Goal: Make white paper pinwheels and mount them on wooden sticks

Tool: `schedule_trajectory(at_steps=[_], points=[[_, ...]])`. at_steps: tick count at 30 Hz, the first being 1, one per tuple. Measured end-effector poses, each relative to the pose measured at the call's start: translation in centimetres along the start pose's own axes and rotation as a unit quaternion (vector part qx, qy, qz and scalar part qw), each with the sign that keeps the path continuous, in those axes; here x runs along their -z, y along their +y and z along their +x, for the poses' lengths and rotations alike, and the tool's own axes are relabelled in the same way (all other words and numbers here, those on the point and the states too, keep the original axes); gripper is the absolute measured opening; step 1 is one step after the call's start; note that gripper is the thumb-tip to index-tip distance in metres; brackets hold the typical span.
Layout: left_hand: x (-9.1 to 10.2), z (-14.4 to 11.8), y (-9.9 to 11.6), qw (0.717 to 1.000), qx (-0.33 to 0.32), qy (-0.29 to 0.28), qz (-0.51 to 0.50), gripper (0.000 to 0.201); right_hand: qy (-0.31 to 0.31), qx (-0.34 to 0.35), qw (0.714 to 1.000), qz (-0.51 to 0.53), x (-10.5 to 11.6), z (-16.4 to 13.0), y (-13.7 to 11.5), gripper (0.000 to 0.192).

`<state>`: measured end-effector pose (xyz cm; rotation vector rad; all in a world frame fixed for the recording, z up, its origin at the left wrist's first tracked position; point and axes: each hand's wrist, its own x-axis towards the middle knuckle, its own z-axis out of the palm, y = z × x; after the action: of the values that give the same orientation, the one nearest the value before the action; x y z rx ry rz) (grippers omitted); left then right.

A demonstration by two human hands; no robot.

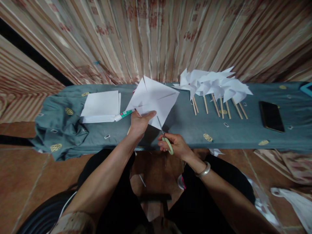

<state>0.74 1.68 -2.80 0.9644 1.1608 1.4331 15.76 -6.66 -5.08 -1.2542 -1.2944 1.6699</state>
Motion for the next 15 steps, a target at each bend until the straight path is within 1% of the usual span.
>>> schedule_trajectory(at_steps=[6, 9, 15], points=[[-0.02, 0.05, 0.1, 1.0, -0.003, 0.006, 0.002, 0.033, 0.007, -0.014, 1.0, 0.014, -0.07, 0.11, 0.14, 0.041], [-0.03, 0.08, 0.15, 1.0, -0.003, 0.005, 0.0, 0.033, 0.008, -0.009, 1.0, 0.01, -0.07, 0.16, 0.11, 0.041], [0.15, 0.12, 0.03, 1.0, 0.001, 0.031, -0.001, 0.047, 0.013, -0.013, 1.0, 0.015, -0.07, 0.2, -0.09, 0.041]])
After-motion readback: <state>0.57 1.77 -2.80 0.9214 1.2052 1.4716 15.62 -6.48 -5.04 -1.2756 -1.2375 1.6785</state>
